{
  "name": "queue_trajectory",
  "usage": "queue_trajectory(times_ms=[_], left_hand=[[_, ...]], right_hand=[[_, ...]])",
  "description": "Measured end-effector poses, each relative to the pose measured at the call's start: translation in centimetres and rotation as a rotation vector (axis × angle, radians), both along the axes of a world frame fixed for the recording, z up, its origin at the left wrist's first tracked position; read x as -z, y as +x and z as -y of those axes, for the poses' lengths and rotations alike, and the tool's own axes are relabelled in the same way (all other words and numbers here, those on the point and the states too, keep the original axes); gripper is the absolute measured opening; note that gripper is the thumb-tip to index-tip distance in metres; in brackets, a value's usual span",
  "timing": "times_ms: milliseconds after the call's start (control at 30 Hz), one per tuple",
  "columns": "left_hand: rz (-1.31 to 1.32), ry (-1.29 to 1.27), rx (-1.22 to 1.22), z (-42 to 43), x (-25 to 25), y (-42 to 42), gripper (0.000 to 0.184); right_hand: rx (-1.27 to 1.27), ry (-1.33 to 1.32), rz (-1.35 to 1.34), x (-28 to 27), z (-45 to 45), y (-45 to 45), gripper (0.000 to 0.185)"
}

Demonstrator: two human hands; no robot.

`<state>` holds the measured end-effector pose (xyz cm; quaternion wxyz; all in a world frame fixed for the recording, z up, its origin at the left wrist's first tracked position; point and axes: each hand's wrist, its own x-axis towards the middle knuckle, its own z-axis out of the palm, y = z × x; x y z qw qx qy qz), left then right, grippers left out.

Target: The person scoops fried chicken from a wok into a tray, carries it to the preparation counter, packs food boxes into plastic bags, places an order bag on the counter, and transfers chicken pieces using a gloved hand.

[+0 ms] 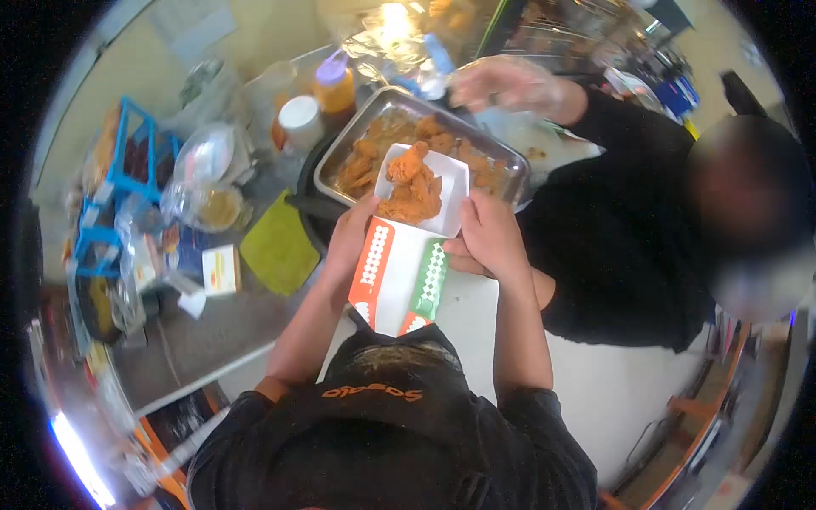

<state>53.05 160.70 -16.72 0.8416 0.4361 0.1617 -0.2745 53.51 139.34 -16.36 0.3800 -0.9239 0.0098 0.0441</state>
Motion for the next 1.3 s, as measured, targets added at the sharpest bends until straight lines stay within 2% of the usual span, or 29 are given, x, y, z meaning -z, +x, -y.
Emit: queue_trajectory(times_ms=[100, 133, 167, 267, 300, 400, 433, 533, 567, 667, 700, 733, 833, 933, 1033, 1133, 1233, 1300], left_hand=[[0.124, -0.097, -0.255, -1.4, 4.1, -2.2, 0.05], [0.177, -0.138, -0.361, -2.3, 4.7, -2.8, 0.051], [0.182, -0.135, -0.421, -3.5, 4.5, -4.0, 0.052], [0.046, -0.029, -0.561, -6.9, 2.4, -7.9, 0.053], [0.067, 0.09, -0.632, -8.4, 3.5, -9.3, 0.051], [-0.097, 0.3, -0.637, -12.6, 2.5, -14.1, 0.05], [-0.115, 0.352, -0.672, -13.9, 3.5, -15.8, 0.05], [0.035, 0.274, -0.926, -16.9, 6.1, -20.1, 0.049], [0.062, 0.311, -0.903, -19.0, 7.3, -22.2, 0.047], [-0.104, 0.165, -0.933, -24.8, 8.0, -27.3, 0.042], [0.001, 0.076, -0.969, -26.9, 9.6, -28.9, 0.042], [-0.044, 0.07, -0.972, -28.9, 11.2, -30.7, 0.042], [-0.168, 0.069, -0.98, -34.4, 11.6, -34.8, 0.041], [-0.113, 0.026, -1.008, -39.9, 13.3, -36.0, 0.042], [-0.121, 0.128, -0.938, -47.3, 18.3, -36.2, 0.048], [-0.217, 0.361, -0.923, -50.9, 18.5, -36.6, 0.052], [-0.109, 0.45, -0.864, -51.8, 15.6, -37.5, 0.06], [-0.076, 0.482, -0.882, -52.0, 15.9, -38.3, 0.067]], right_hand=[[-0.156, 0.071, -0.01, 0.2, -1.7, 1.0, 0.023], [-0.208, 0.058, 0.109, 1.7, -2.9, 1.7, 0.022], [-0.244, 0.089, 0.099, 2.0, -4.5, 2.1, 0.022], [-0.41, 0.098, 0.029, 3.5, -9.2, 1.6, 0.021], [-0.468, 0.079, 0.017, 4.0, -11.1, 1.2, 0.021], [-0.573, 0.205, -0.05, 5.7, -16.4, -1.4, 0.021], [-0.606, 0.374, -0.03, 6.4, -18.4, -2.8, 0.023], [-0.72, 0.187, -0.08, 10.9, -23.8, -5.2, 0.024], [-0.73, 0.272, -0.06, 9.9, -26.2, -7.3, 0.027], [-0.831, 0.19, -0.134, 14.5, -32.4, -10.8, 0.027], [-0.843, 0.123, -0.059, 13.9, -34.8, -12.5, 0.026], [-0.864, 0.122, -0.058, 14.2, -36.9, -13.8, 0.026], [-0.904, 0.092, -0.058, 15.4, -43.2, -17.1, 0.027], [-0.896, 0.027, -0.045, 16.4, -49.6, -18.4, 0.028], [-0.938, -0.026, -0.012, 21.2, -55.8, -18.1, 0.03], [-0.971, -0.025, 0.071, 23.1, -59.4, -17.4, 0.031], [-0.927, 0.075, 0.006, 19.0, -59.4, -18.4, 0.033], [-0.931, 0.105, -0.092, 18.1, -59.7, -18.3, 0.037]])
